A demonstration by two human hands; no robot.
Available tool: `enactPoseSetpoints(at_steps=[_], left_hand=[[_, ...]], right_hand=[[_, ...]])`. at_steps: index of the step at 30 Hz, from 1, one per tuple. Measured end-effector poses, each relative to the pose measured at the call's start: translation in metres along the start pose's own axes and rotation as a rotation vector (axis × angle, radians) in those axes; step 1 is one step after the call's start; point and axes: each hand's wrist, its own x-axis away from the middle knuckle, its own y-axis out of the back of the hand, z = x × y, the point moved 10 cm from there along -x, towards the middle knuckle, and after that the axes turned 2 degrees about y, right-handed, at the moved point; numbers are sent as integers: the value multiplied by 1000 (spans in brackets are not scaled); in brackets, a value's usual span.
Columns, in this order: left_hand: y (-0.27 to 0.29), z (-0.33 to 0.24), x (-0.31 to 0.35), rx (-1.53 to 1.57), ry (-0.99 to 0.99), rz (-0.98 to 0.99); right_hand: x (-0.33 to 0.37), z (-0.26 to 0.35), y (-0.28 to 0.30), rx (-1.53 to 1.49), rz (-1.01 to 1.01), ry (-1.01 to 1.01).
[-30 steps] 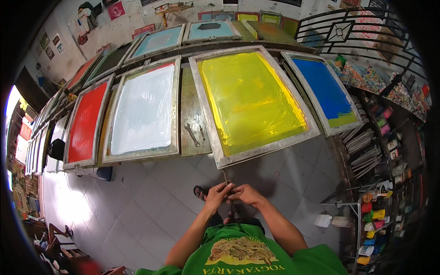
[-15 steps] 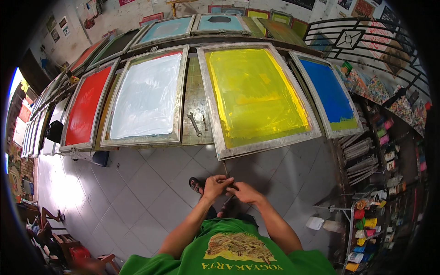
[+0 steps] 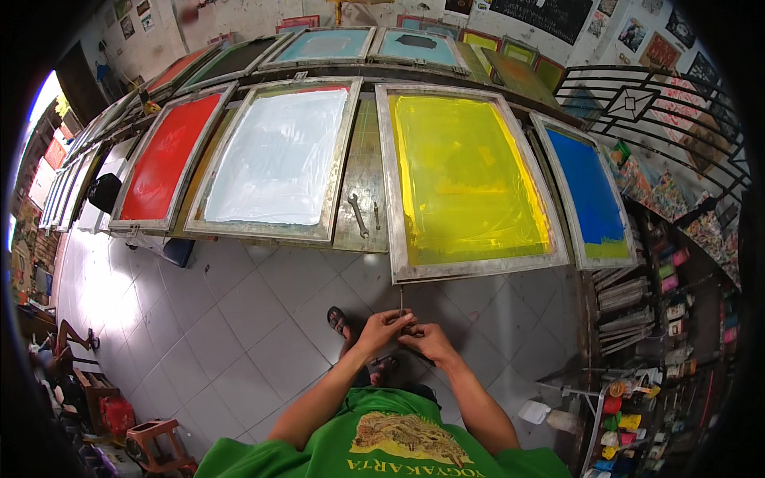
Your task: The person uses a wrench to tighten bolts on several screen printing frames arranged on a table. They move between frames, adjust the hardware, and then lift one frame to place it on a nearby rack.
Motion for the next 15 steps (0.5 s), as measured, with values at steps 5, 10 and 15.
enactPoseSetpoints(at_steps=[5, 10, 15], left_hand=[[13, -14, -5, -142, -88, -227], [12, -35, -13, -243, -129, -254], [1, -25, -20, -423, -206, -220]], right_hand=[[0, 11, 3, 240, -152, 90], [27, 36, 7, 461, -334, 157], [48, 52, -1, 888, -482, 128]])
